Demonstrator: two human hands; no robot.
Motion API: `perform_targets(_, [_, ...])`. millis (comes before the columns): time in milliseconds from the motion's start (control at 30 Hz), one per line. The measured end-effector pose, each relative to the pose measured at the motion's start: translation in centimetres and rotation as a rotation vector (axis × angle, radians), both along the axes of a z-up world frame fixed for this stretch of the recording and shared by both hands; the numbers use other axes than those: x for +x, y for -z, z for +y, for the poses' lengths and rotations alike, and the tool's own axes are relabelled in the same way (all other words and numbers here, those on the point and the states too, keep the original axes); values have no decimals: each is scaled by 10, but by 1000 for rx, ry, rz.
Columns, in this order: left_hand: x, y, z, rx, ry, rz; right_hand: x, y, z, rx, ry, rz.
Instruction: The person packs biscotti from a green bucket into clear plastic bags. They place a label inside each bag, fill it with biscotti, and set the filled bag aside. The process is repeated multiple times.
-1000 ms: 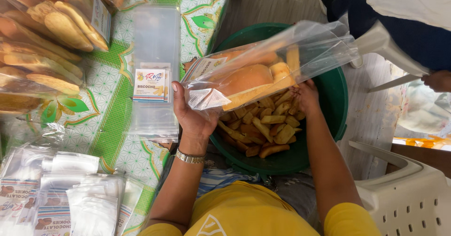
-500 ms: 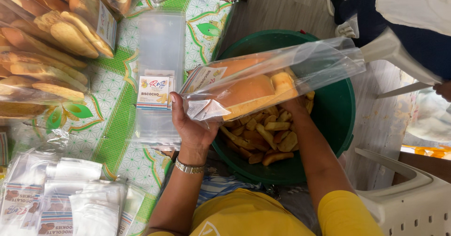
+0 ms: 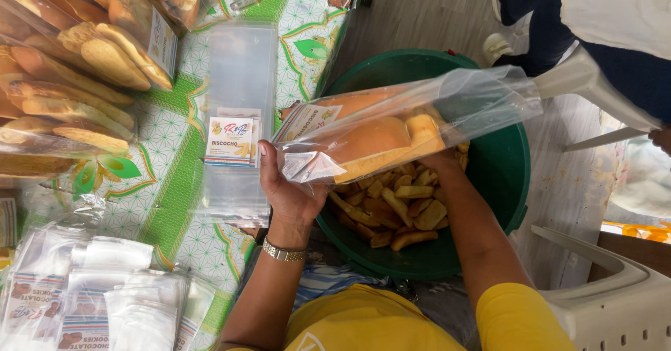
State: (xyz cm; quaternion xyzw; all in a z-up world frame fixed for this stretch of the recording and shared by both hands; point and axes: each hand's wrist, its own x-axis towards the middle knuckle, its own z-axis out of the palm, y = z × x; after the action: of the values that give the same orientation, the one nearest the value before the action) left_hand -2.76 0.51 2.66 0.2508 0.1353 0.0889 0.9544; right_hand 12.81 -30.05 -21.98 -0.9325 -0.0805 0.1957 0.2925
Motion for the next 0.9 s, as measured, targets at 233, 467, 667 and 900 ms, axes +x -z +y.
perform_targets(233, [-1,-2,4,-2,-10,10,6,15,-26,44,-63,323])
perform_targets(467, [0,0,3,-26,11,-17,-19,3,-29,-247,12,280])
perform_targets(667, [-1,-7,7,-98,46,-13,-22,26,-17,-11,-8,450])
perform_targets(900, [-8,-11,6,-72,28,6,-45,53,4,241,55,157])
